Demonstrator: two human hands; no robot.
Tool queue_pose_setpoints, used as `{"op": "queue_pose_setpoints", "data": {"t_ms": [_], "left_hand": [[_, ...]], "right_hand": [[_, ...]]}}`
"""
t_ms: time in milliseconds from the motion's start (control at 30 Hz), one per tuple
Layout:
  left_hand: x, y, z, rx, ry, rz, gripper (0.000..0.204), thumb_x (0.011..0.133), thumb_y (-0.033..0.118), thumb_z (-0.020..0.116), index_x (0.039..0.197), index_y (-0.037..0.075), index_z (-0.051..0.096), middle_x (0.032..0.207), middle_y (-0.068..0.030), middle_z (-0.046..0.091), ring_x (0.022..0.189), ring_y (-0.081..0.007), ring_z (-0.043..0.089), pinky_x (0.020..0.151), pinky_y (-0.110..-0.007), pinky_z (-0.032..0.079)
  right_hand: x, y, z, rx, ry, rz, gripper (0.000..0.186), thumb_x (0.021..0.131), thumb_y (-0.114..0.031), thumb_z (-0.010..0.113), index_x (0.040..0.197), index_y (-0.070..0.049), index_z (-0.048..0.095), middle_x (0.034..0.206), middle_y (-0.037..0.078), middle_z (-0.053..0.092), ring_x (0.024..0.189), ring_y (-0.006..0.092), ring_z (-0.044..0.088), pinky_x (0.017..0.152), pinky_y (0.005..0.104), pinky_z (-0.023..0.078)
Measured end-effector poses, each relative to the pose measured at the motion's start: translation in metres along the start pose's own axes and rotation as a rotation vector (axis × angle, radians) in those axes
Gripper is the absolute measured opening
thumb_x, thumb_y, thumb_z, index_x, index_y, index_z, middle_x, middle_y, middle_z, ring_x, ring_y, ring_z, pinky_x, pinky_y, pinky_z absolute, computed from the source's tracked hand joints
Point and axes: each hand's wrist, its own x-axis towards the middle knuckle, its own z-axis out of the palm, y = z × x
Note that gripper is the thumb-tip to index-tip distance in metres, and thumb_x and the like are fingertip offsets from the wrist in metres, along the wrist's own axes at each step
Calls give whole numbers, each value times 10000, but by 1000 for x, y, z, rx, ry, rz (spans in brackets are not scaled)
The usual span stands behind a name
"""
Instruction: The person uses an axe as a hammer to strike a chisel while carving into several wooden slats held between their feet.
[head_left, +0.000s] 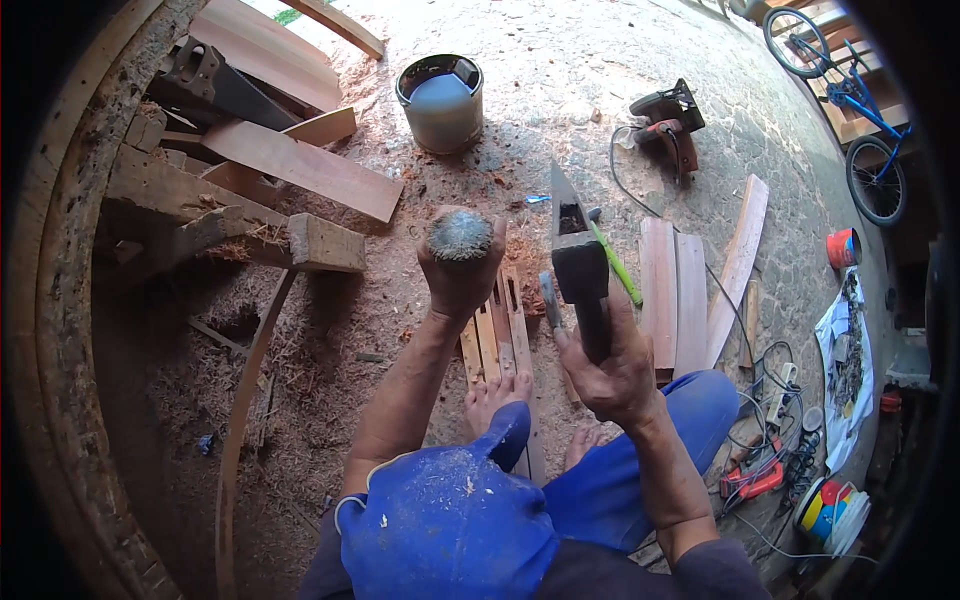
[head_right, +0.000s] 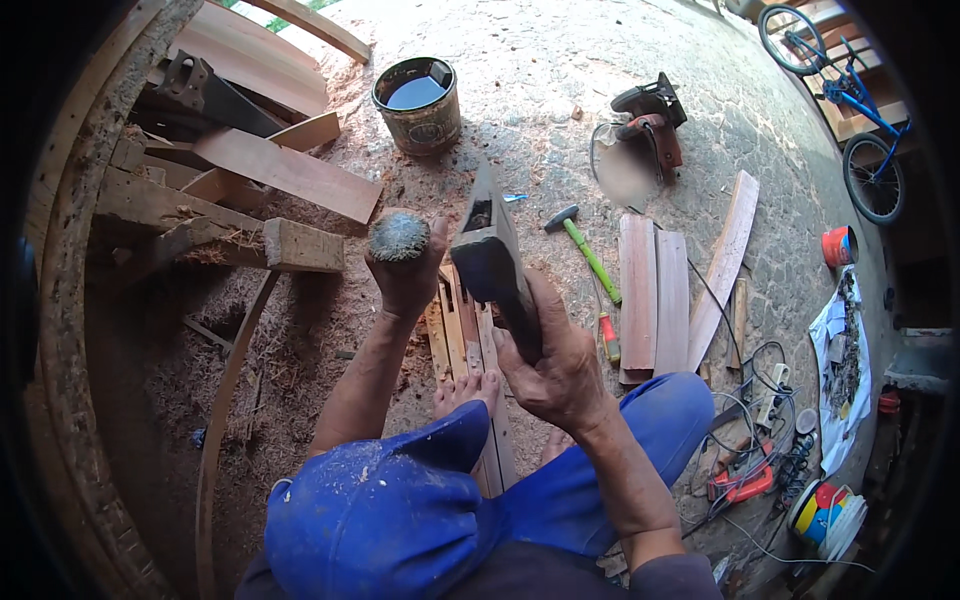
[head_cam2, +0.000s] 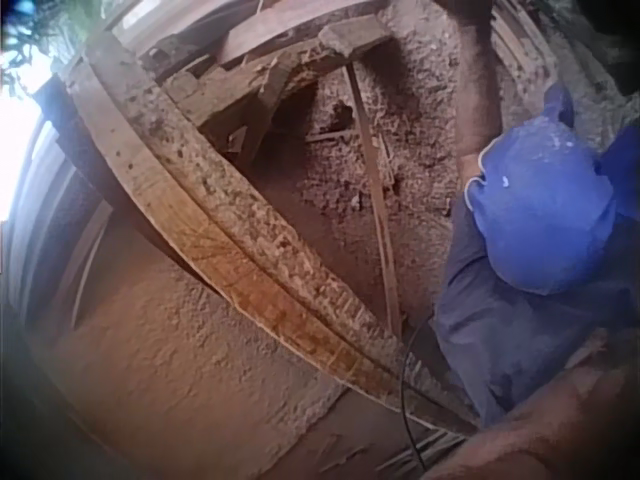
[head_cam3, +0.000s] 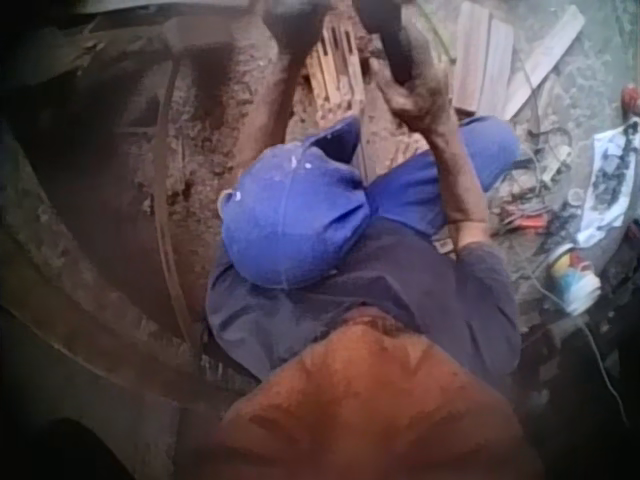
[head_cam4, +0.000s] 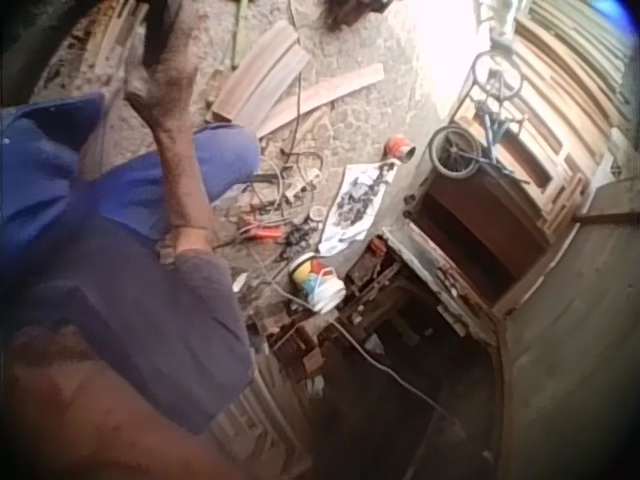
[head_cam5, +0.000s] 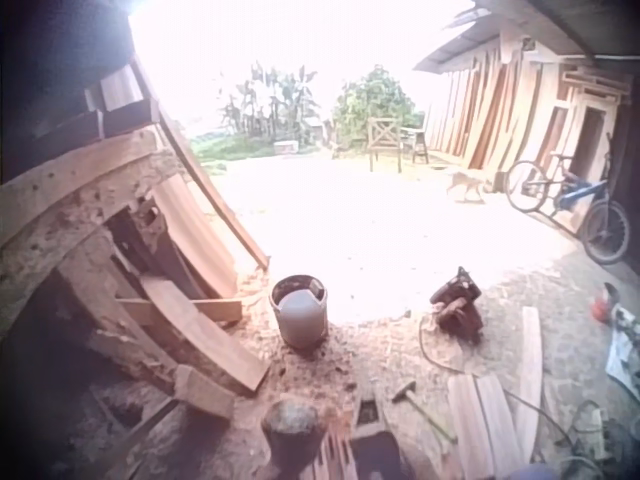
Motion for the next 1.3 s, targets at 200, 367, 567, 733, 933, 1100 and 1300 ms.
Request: {"op": "queue_pose_setpoints", "data": {"t_ms": [200, 367, 567, 733, 933, 1100, 1300], "left_hand": [[-40, -22, 25, -711, -55, -276, 444, 942, 214, 723, 1325, 84, 540, 1221, -58, 607, 1129, -187, 586, 965, -377, 486], [-23, -55, 41, -445, 18, -307, 248, 950, 227, 702, 1132, 61, 671, 1081, -42, 673, 992, -192, 639, 885, -383, 519], [61, -42, 36, -720, 76, -537, 147, 884, 100, 728, 1021, 49, 716, 1012, -23, 713, 913, -112, 669, 816, -306, 544], [52, -61, 49, -545, 122, -521, 202, 853, 66, 743, 1037, -14, 715, 952, -66, 745, 845, -124, 694, 790, -307, 546], [59, -50, 49, -602, 127, -660, 138, 836, 90, 748, 937, -3, 736, 853, -58, 747, 788, -132, 694, 751, -296, 546], [57, -45, 43, -544, 154, -618, 122, 837, 91, 729, 940, 27, 738, 810, -63, 750, 722, -146, 706, 707, -300, 573], [66, -49, 45, -528, 163, -628, 129, 842, 147, 733, 891, 27, 727, 825, -70, 755, 753, -155, 717, 714, -303, 580]], "right_hand": [[46, -32, -1, -775, -424, -181, 392, 931, -103, 594, 1291, -59, 444, 814, 169, 643, 696, 350, 716, 582, 480, 571], [79, -33, -21, -589, -470, -159, 476, 882, -73, 587, 1331, -37, 432, 915, 233, 674, 800, 399, 706, 696, 490, 572], [135, -46, -20, -576, -360, -198, 385, 858, -61, 540, 1233, -19, 458, 982, 252, 687, 978, 390, 699, 852, 498, 580], [174, -31, -1, -786, -697, 22, 422, 857, -27, 508, 1277, -68, 493, 929, 219, 690, 860, 344, 702, 775, 476, 578], [213, -36, -7, -741, -602, -94, 476, 810, -20, 493, 1270, -117, 569, 882, 164, 688, 804, 278, 686, 770, 447, 570], [241, -38, -9, -600, -253, -247, 349, 906, -109, 562, 1249, -42, 563, 957, 198, 696, 877, 264, 712, 828, 394, 595], [224, -27, 8, -685, -331, -7, 414, 941, -95, 564, 1350, -114, 507, 1010, 168, 711, 881, 277, 735, 786, 415, 617]]}}
